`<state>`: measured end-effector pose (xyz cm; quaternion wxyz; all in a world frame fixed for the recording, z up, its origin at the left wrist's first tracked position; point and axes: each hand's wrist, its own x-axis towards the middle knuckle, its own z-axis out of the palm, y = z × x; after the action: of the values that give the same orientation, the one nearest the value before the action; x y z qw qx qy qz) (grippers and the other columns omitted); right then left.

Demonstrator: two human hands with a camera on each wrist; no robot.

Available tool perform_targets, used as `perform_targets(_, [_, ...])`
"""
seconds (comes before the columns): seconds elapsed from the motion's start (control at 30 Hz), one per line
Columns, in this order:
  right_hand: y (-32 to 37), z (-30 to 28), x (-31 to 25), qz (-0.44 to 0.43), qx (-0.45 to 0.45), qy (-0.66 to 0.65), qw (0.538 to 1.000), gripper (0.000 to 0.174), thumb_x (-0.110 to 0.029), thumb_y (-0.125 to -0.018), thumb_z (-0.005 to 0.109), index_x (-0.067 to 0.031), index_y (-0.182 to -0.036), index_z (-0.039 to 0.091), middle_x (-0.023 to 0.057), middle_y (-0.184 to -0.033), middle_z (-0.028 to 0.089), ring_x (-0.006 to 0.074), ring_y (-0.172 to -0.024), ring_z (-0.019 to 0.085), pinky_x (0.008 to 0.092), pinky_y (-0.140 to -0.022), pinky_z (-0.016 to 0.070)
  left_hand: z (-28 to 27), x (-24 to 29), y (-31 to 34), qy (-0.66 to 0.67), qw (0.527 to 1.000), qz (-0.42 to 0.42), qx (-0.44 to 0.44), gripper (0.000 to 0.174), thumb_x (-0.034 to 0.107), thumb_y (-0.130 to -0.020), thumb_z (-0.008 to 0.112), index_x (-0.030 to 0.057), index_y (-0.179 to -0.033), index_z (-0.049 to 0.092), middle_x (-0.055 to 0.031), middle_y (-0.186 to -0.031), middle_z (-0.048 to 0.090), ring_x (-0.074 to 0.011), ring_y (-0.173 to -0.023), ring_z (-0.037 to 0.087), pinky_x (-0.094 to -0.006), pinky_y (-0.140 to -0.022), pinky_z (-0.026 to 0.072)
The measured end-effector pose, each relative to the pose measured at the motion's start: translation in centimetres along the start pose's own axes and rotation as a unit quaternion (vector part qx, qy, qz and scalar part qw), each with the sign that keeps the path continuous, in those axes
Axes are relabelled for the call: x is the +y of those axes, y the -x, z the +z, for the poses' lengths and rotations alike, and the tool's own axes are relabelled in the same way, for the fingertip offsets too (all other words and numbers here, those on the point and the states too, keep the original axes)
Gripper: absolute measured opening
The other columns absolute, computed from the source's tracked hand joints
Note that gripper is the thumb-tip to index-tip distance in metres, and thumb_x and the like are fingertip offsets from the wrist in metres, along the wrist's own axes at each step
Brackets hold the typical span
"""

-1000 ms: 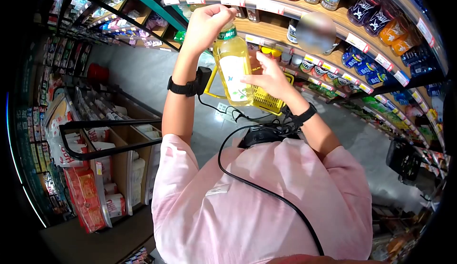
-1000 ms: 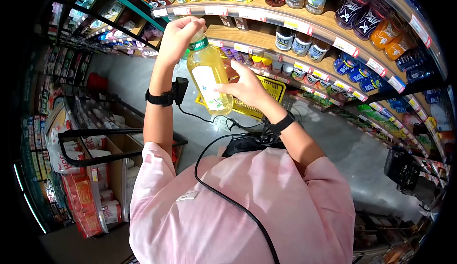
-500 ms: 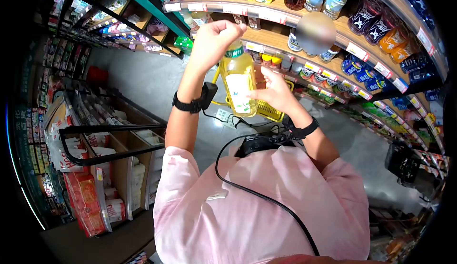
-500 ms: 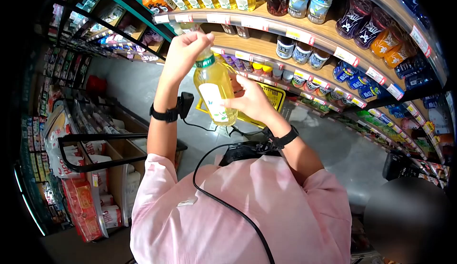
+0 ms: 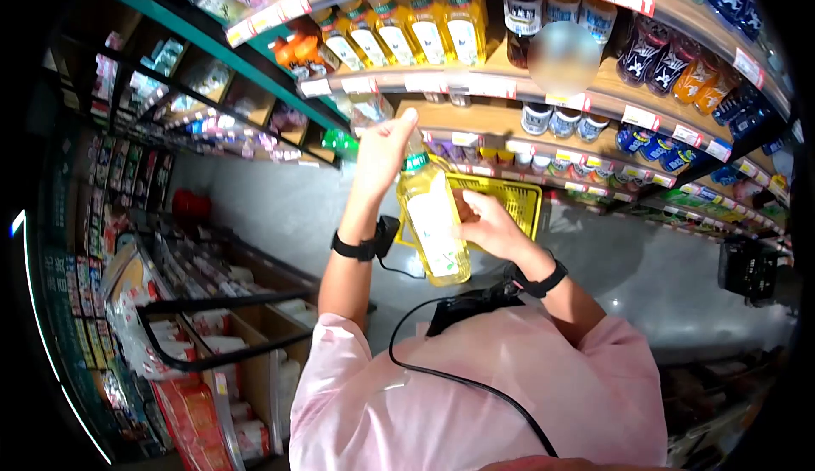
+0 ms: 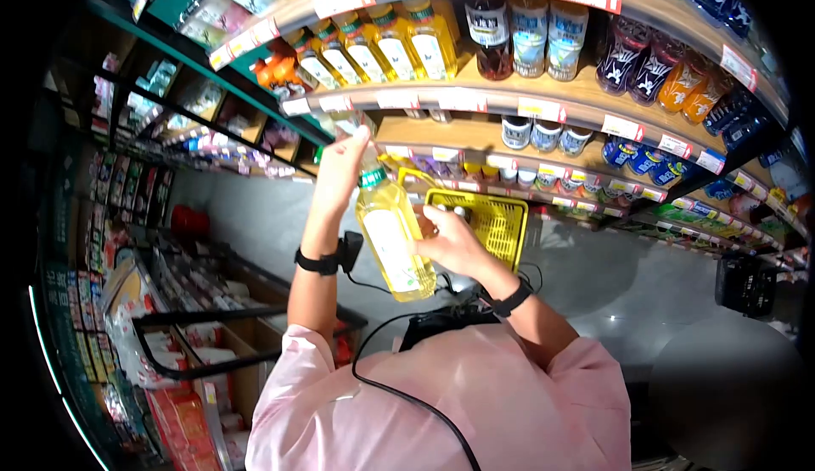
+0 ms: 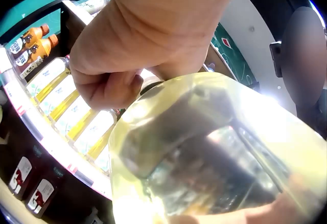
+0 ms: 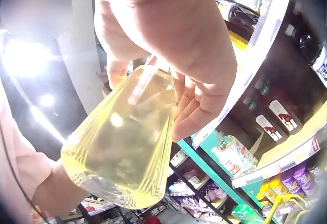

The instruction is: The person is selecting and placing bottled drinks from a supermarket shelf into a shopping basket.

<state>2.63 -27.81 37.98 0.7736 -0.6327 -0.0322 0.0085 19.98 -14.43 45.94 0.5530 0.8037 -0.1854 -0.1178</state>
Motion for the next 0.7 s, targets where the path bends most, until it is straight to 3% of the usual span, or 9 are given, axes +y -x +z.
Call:
perform_targets(0.1, [-1.0,2.0,1.0,-0.002,0.041,0.010,0.999,0.053,-0.013,-0.081,0.076,0.0044,-0.127,0.055,0.0070,-0.104,0.068,0.0112,-0.090,0.064,0.0288,-0.082,0.0521,-0.9,-0.9,-0.1,0.091,0.995,0.022,-0.019,0.045,0.041,-0.098,0.061,-0.0005,-0.083,0.071,0.0047,-0.073,0.060,-0.0034,-0.068,0.047,-0.0219,-0.061,0.0390])
perform_targets(0.2, [-1.5,5.6,1.2,-0.031,0.119,-0.052,0.991,0.055,-0.014,-0.078,0.079,0.0070,-0.124,0.056,0.0094,-0.104,0.068,0.0104,-0.090,0.063,0.0284,-0.079,0.0520,-2.2,-1.9,-0.5,0.131,0.991,0.019,-0.005,0.046,0.044,-0.098,0.059,0.0009,-0.084,0.070,0.0046,-0.073,0.059,-0.0044,-0.066,0.047,-0.0227,-0.061,0.0387])
perform_targets(0.23, [-1.7,6.8,1.1,-0.017,0.145,-0.003,0.989,0.055,-0.015,-0.077,0.079,0.0055,-0.122,0.056,0.0096,-0.102,0.068,0.0113,-0.088,0.063,0.0288,-0.077,0.0516,-2.9,-2.7,-1.1,0.069,0.997,0.033,0.016,0.045,0.045,-0.097,0.060,0.0033,-0.081,0.068,0.0052,-0.070,0.056,-0.0047,-0.064,0.045,-0.0234,-0.059,0.0366])
perform_targets(0.33, [-2.3,9.1,0.2,0.006,0.194,0.084,0.977,0.054,-0.021,-0.075,0.078,-0.0002,-0.120,0.058,0.0113,-0.095,0.067,0.0176,-0.083,0.063,0.0320,-0.075,0.0501,-4.0,-3.4,-1.8,0.123,0.991,0.027,-0.033,0.046,0.045,-0.096,0.060,0.0044,-0.077,0.066,0.0048,-0.069,0.056,-0.0053,-0.061,0.044,-0.0246,-0.056,0.0345])
perform_targets(0.37, [-2.7,9.3,1.0,0.015,0.179,0.149,0.972,0.059,-0.012,-0.078,0.076,-0.0014,-0.132,0.052,0.0080,-0.100,0.067,0.0119,-0.082,0.061,0.0286,-0.074,0.0505,-4.4,-3.2,-1.3,0.139,0.989,0.020,-0.048,0.046,0.045,-0.096,0.060,0.0041,-0.077,0.066,0.0043,-0.069,0.056,-0.0055,-0.061,0.044,-0.0245,-0.057,0.0350])
perform_targets(0.47, [-3.4,11.2,1.6,0.043,0.171,0.183,0.967,0.062,-0.013,-0.079,0.079,0.0015,-0.131,0.048,0.0090,-0.104,0.067,0.0135,-0.091,0.063,0.0305,-0.081,0.0517,-5.7,-4.1,-0.6,0.144,0.988,0.006,-0.057,0.045,0.043,-0.098,0.058,0.0034,-0.079,0.067,0.0027,-0.068,0.056,-0.0060,-0.062,0.045,-0.0243,-0.058,0.0365])
perform_targets(0.57, [-4.0,12.0,4.0,0.050,0.141,0.140,0.979,0.062,-0.001,-0.075,0.080,0.0012,-0.128,0.048,0.0111,-0.110,0.066,0.0156,-0.099,0.064,0.0309,-0.087,0.0516,-6.8,-6.8,0.3,0.141,0.987,0.047,-0.065,0.042,0.038,-0.099,0.058,0.0015,-0.082,0.069,0.0033,-0.074,0.060,-0.0047,-0.067,0.049,-0.0220,-0.061,0.0396])
perform_targets(0.63, [-4.2,12.1,5.5,0.054,0.146,0.167,0.973,0.066,0.001,-0.073,0.081,0.0016,-0.130,0.047,0.0107,-0.112,0.065,0.0155,-0.102,0.063,0.0305,-0.088,0.0511,-7.8,-7.8,2.4,0.135,0.981,0.106,-0.093,0.023,0.022,-0.091,0.071,0.0000,-0.097,0.069,0.0001,-0.085,0.067,-0.0055,-0.076,0.058,-0.0209,-0.068,0.0471])
perform_targets(0.7, [-4.3,11.9,6.6,0.040,0.154,0.199,0.967,0.068,0.003,-0.072,0.081,0.0023,-0.131,0.046,0.0102,-0.113,0.065,0.0140,-0.103,0.063,0.0292,-0.089,0.0506,-8.8,-8.6,4.4,0.108,0.984,0.098,-0.105,0.031,0.014,-0.082,0.079,0.0001,-0.107,0.067,-0.0023,-0.089,0.069,-0.0067,-0.080,0.061,-0.0223,-0.071,0.0501])
